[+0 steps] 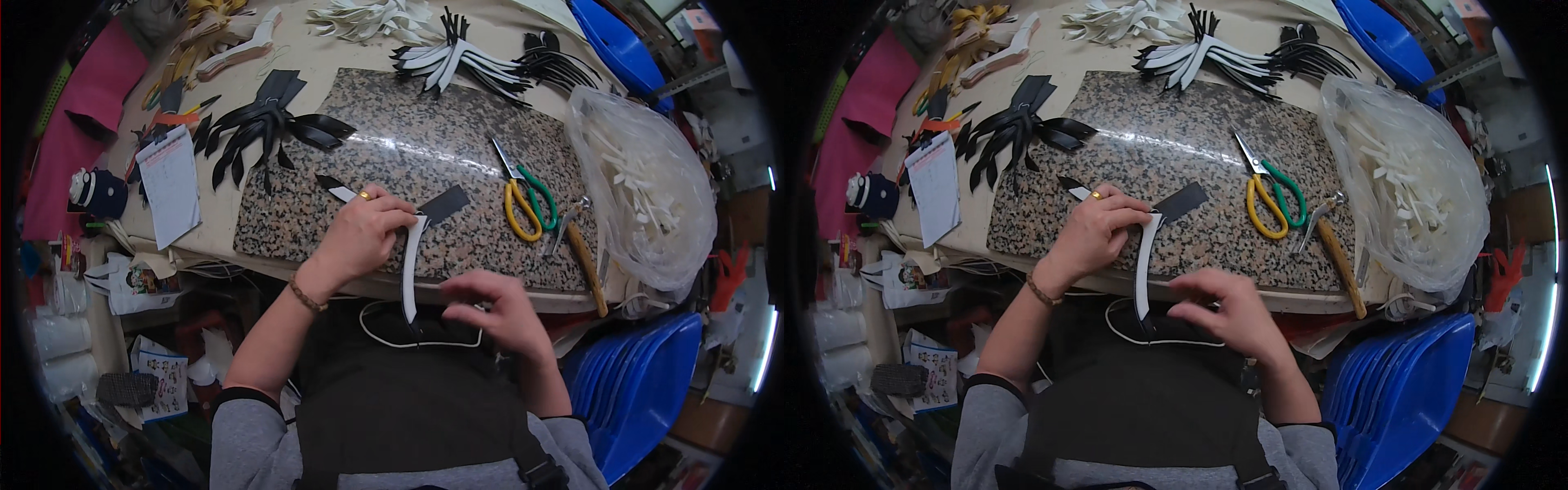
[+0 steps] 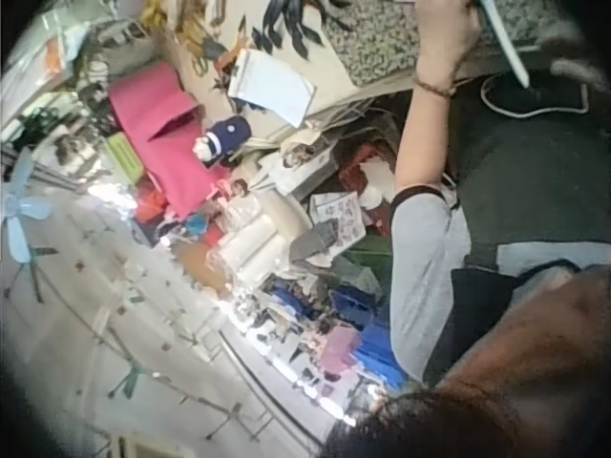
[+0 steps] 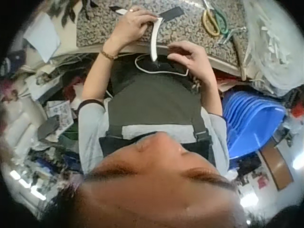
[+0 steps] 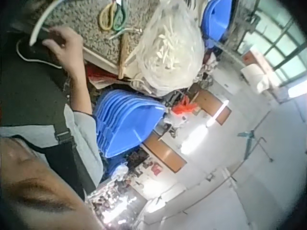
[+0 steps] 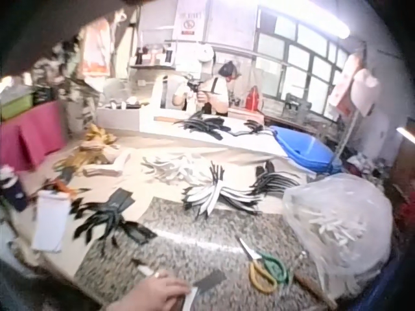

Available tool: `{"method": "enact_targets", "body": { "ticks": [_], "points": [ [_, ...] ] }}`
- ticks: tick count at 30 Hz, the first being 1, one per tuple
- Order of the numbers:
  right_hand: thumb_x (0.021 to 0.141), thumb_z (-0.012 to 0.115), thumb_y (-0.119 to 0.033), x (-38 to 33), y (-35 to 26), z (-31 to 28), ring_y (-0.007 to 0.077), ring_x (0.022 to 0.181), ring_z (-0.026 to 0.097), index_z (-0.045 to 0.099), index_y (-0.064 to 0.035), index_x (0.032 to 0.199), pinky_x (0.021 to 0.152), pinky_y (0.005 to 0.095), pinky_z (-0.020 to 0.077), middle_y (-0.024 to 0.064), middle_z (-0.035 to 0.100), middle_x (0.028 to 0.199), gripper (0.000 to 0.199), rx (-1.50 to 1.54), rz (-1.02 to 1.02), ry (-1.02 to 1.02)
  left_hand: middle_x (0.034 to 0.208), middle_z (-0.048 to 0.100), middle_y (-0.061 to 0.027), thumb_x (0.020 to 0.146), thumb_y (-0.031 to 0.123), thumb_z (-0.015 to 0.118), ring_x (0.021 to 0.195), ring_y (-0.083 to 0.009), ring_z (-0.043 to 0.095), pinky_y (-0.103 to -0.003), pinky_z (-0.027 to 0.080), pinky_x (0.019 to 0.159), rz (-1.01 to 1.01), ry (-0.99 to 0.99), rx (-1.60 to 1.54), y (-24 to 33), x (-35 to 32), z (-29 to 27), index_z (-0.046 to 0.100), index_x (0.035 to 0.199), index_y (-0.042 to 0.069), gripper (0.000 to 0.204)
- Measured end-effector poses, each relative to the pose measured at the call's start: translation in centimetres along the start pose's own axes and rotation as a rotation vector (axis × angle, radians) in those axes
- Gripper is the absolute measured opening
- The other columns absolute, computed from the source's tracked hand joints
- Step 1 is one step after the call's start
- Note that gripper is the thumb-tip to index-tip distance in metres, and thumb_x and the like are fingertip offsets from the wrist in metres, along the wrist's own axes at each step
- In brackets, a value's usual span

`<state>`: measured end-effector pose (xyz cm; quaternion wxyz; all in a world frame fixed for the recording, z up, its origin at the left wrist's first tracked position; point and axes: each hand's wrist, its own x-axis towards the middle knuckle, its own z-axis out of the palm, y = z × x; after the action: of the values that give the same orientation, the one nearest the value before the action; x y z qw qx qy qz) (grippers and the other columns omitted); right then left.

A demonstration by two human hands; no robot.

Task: The person is manually assembling and hammering components of a shoe upper at a workstation.

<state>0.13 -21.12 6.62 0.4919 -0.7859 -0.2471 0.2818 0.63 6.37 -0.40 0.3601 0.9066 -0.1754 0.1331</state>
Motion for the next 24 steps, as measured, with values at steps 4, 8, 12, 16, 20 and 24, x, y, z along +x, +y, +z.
{"method": "enact_targets", "body": {
  "ticks": [4, 8, 12, 16, 20, 24],
  "points": [
    [0.092, 0.079, -0.006, -0.9, 3.1, -4.7, 0.0104, 0.083, 0.068, 0.076, 0.0011, 0.11, 0.076, 0.0277, 0.055, 0.005, 0.075, 0.095, 0.02, -0.087, 0.132, 0.585, 0.108, 0.075, -0.0069, 0.078, 0.006, 0.079, 0.103, -0.0287, 0.066, -0.041, 0.056, 0.089, 0.034, 0.016, 0.053, 2.1, 1.4, -0.3, 0.076, 0.097, 0.005, 0.019],
    [0.093, 0.079, -0.007, -0.6, 3.4, -5.1, 0.0103, 0.081, 0.068, 0.076, 0.0009, 0.104, 0.075, 0.0277, 0.054, 0.0047, 0.074, 0.09, 0.014, -0.163, 0.073, 0.562, 0.108, 0.073, -0.0069, 0.077, 0.013, 0.083, 0.1, -0.0279, 0.067, -0.041, 0.054, 0.092, 0.04, 0.132, 0.194, 2.8, 0.5, 2.6, 0.075, 0.097, 0.004, 0.023],
    [0.084, 0.084, -0.013, -2.0, 3.9, -3.2, 0.0269, 0.078, 0.071, 0.074, -0.0034, 0.094, 0.072, 0.0374, 0.0561, 0.0112, 0.071, 0.086, 0.016, -0.464, 0.054, 0.374, 0.11, 0.074, -0.0063, 0.077, 0.006, 0.081, 0.102, -0.0285, 0.067, -0.041, 0.056, 0.092, 0.066, 0.011, 0.082, 1.5, 1.0, 0.9, 0.076, 0.099, 0.005, 0.022],
    [0.077, 0.09, -0.016, -3.3, 4.7, 2.2, 0.0302, 0.087, 0.059, 0.069, -0.0074, 0.1, 0.072, 0.0411, 0.0513, 0.0082, 0.058, 0.093, 0.032, -0.742, -0.109, 0.467, 0.114, 0.073, -0.007, 0.077, 0.005, 0.08, 0.107, -0.0298, 0.067, -0.041, 0.057, 0.093, 0.102, -0.018, 0.061, 0.8, 0.9, 0.6, 0.076, 0.104, 0.005, 0.027],
    [0.084, 0.082, -0.001, -3.4, 6.4, 2.7, 0.0309, 0.092, 0.064, 0.067, -0.0044, 0.102, 0.077, 0.0394, 0.0533, 0.0115, 0.062, 0.099, 0.024, -0.541, -0.203, 0.607, 0.117, 0.072, -0.0076, 0.077, 0.001, 0.08, 0.108, -0.0305, 0.067, -0.041, 0.057, 0.094, 0.138, -0.083, -0.046, 1.1, 0.3, 0.2, 0.075, 0.108, 0.005, 0.031],
    [0.089, 0.079, 0.001, -2.5, 3.0, 1.1, 0.0251, 0.078, 0.07, 0.067, -0.001, 0.103, 0.071, 0.0347, 0.0548, 0.0122, 0.069, 0.089, 0.018, 0.032, 0.073, 0.449, 0.114, 0.072, -0.0084, 0.076, -0.002, 0.08, 0.108, -0.0305, 0.068, -0.041, 0.058, 0.091, 0.108, -0.029, -0.108, 2.0, -1.2, 0.0, 0.076, 0.108, 0.005, 0.033]
  ]
}}
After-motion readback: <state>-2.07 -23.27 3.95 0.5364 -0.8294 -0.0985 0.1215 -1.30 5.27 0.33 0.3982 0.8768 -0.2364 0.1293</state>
